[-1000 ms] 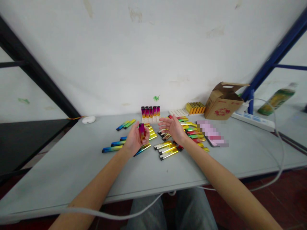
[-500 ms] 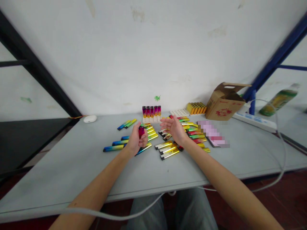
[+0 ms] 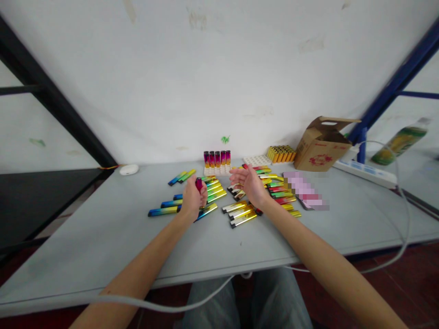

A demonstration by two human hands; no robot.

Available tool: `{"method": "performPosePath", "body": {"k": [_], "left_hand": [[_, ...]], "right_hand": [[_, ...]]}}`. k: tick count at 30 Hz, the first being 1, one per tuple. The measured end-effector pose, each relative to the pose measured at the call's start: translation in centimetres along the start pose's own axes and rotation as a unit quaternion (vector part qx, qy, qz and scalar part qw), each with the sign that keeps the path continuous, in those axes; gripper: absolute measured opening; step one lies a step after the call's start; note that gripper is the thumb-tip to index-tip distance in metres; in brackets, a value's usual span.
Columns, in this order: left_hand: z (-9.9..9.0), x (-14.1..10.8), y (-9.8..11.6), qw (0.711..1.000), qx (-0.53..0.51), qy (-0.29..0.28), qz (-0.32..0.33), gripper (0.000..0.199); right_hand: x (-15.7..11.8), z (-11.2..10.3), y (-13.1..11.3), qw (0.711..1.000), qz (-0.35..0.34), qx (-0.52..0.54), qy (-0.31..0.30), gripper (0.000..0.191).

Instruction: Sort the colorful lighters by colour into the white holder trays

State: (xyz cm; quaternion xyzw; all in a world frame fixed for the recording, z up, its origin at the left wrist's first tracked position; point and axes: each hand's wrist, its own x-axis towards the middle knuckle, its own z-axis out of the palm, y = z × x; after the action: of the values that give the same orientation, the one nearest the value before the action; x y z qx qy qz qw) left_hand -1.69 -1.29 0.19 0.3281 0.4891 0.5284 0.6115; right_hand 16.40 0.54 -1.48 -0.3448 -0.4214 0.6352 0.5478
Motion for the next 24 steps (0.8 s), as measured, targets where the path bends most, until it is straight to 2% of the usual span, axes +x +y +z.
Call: {"method": "performPosePath", "body": {"k": [14, 24], "left_hand": [[0.31, -0.22, -0.63, 0.999, -0.005, -0.031, -0.005, 0.052], [0.4, -0.57, -0.38, 0.996, -0.011, -0.068, -0.052, 0.059]], "right_hand": [[-0.04, 0.22, -0.28, 1.0, 0.017, 0.014, 0.012, 0.06], [0.08, -0.02, -0.11, 1.0, 0.011, 0.0, 0.003, 0.062]]}}
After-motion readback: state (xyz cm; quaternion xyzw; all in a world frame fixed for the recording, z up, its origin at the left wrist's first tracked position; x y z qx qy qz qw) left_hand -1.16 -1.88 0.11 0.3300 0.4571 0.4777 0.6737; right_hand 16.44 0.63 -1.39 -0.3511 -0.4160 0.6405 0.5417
